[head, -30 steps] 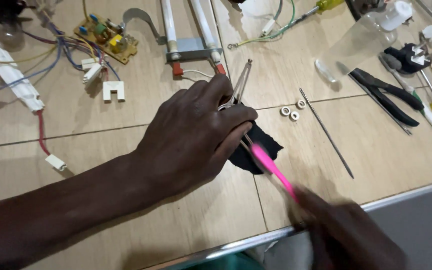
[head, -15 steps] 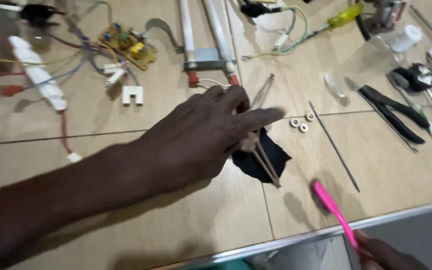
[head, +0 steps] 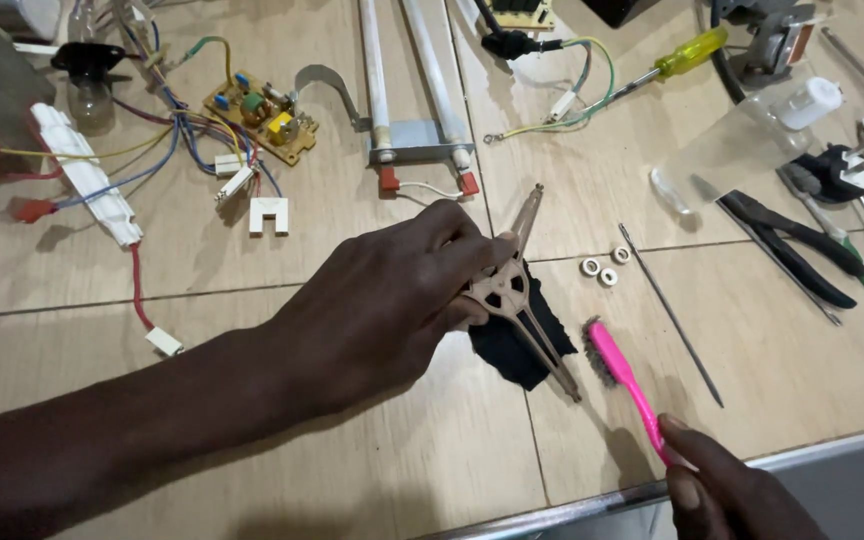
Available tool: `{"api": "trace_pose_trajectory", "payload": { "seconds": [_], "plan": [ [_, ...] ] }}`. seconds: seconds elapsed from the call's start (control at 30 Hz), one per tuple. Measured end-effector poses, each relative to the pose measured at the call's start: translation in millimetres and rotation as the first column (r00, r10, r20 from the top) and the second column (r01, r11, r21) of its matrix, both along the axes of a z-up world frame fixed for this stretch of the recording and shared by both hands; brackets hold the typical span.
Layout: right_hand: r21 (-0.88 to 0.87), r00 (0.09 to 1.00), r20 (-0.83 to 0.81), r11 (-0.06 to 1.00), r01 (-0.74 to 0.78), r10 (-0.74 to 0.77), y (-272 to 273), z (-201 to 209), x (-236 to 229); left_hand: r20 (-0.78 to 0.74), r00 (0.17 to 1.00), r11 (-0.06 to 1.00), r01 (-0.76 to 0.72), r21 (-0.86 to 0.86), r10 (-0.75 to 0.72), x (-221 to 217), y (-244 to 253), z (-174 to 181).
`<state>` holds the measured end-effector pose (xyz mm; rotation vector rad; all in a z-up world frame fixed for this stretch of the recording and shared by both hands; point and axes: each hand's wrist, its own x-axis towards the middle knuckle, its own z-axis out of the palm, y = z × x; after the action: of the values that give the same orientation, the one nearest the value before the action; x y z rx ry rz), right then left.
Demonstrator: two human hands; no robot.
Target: Cleaning a small star-shaped metal component using a toothbrush, cleaning liquid, and a metal probe on a workbench.
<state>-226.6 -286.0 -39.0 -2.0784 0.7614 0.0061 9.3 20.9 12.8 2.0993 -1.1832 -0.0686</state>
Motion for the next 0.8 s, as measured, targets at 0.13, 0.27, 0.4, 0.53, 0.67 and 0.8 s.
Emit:
{"api": "trace_pose_trajectory", "payload": {
  "seconds": [0.13, 0.27, 0.4, 0.53, 0.67, 0.8],
  "plan": [
    [0.441, 0.958, -0.256, 0.866, 0.237, -0.131, -31.4, -16.7, 7.6, 0.032, 0.999, 0.999, -0.037, -0.027, 0.038, 0.0, 0.0, -4.2],
    [-0.123, 0.631, -0.655, 0.766, -0.631, 0.415, -52.3, -44.8, 4.9, -0.043, 0.997, 0.997, -0.067, -0.048, 0.065, -1.4, -0.3, -1.4],
    [-0.434, 0.774, -0.079, 0.677, -0.594, 0.628, 47.6, 20.1, 35.8, -0.121, 0.986, 0.983, -0.131, -0.127, 0.115, -0.7, -4.5, -0.9],
    [-0.49, 0.933, 0.052, 0.823, -0.288, 0.357, 111.7, 64.4, 60.0, -0.15, 0.984, 0.972, -0.121, -0.199, 0.092, 0.4, -4.7, 0.4],
    [-0.345, 0.67, -0.327, 0.576, -0.741, 0.666, -28.3, -39.5, 5.3, -0.188, 0.974, 0.959, -0.17, -0.225, 0.129, 1.0, -6.9, -4.2],
    [-0.277, 0.706, -0.286, 0.65, -0.708, 0.648, 23.6, 8.5, 31.9, -0.193, 0.971, 0.963, -0.182, -0.2, 0.144, 0.4, -7.9, -4.9]
  ]
}}
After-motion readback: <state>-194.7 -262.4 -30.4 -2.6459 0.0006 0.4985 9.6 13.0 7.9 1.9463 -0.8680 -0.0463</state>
